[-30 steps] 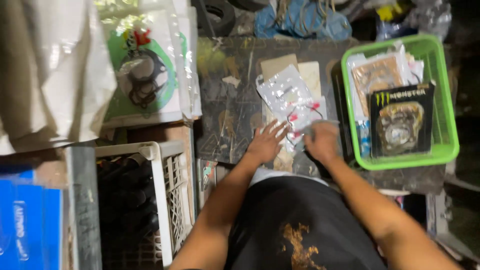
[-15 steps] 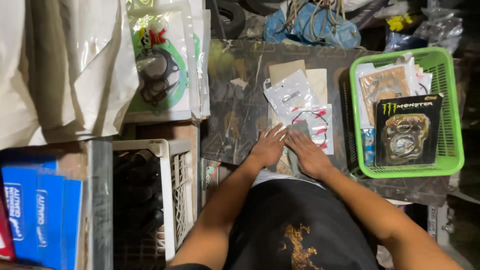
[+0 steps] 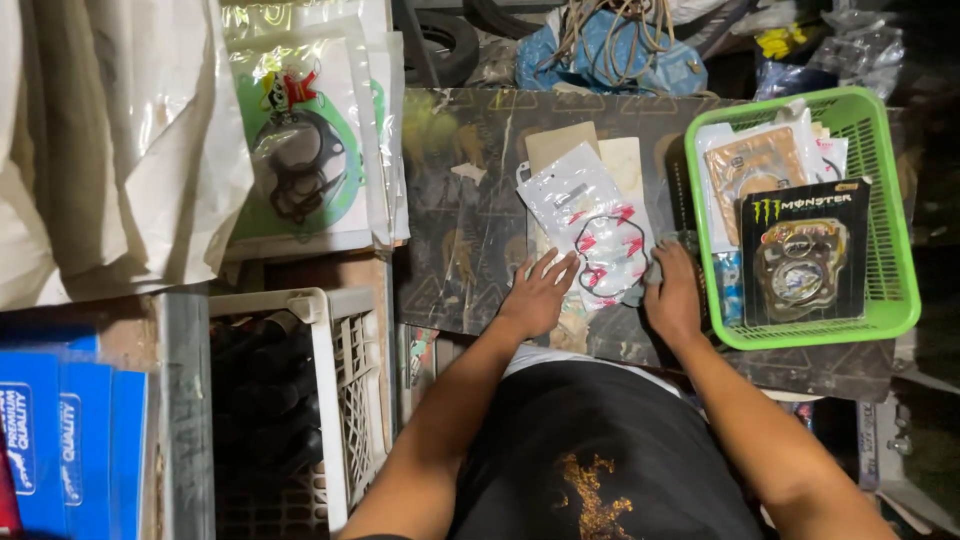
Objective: The person sorts various packaged items on a cluttered table, picking up plastic bags and small boxes and placing them into a green basket. The person handles items one by one, including a package with a Monster Energy logo, and arranges them within the basket.
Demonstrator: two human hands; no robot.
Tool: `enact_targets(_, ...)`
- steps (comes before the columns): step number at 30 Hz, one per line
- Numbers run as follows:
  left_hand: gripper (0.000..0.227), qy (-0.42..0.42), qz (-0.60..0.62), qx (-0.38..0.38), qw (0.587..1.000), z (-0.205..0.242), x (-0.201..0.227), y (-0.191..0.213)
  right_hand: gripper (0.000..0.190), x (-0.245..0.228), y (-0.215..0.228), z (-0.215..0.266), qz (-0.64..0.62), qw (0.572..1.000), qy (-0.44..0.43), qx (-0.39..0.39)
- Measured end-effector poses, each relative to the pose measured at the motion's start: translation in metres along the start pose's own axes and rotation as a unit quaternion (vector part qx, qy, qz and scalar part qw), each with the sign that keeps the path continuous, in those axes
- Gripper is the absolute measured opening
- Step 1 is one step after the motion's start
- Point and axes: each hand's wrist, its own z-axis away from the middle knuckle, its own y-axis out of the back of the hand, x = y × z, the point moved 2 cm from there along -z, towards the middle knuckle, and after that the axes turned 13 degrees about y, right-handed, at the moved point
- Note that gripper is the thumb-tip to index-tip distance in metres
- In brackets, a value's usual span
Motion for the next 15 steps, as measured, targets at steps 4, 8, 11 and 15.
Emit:
enact_targets(4, 0.072, 0.002, -0.002, 0.016, 1.0, -0.003, -0.003, -0.005, 0.054, -0.013, -0.004, -0.012, -0.017, 0.986, -0.16, 0.05)
enact_targets(8, 0.071, -0.007, 0.035, 0.068, 0.997, 0.003, -0.006, 0.003, 0.035, 0.011, -0.018, -0.02, -0.137, 0.923, -0.356, 0.042)
enact_targets(11, 0.067, 0.039, 0.136, 0.134, 0.981, 0.004, -0.011, 0.003, 0.018, -0.01, -0.006, -0.033, -0.186, 0.918, -0.346, 0.05)
enact_targets(15, 0.065, 0.123, 0.261, 0.264, 0.92, 0.001, -0.016, 0.025, 0.024, -0.019, 0.004, -0.037, -0.366, 0.821, -0.371, 0.232)
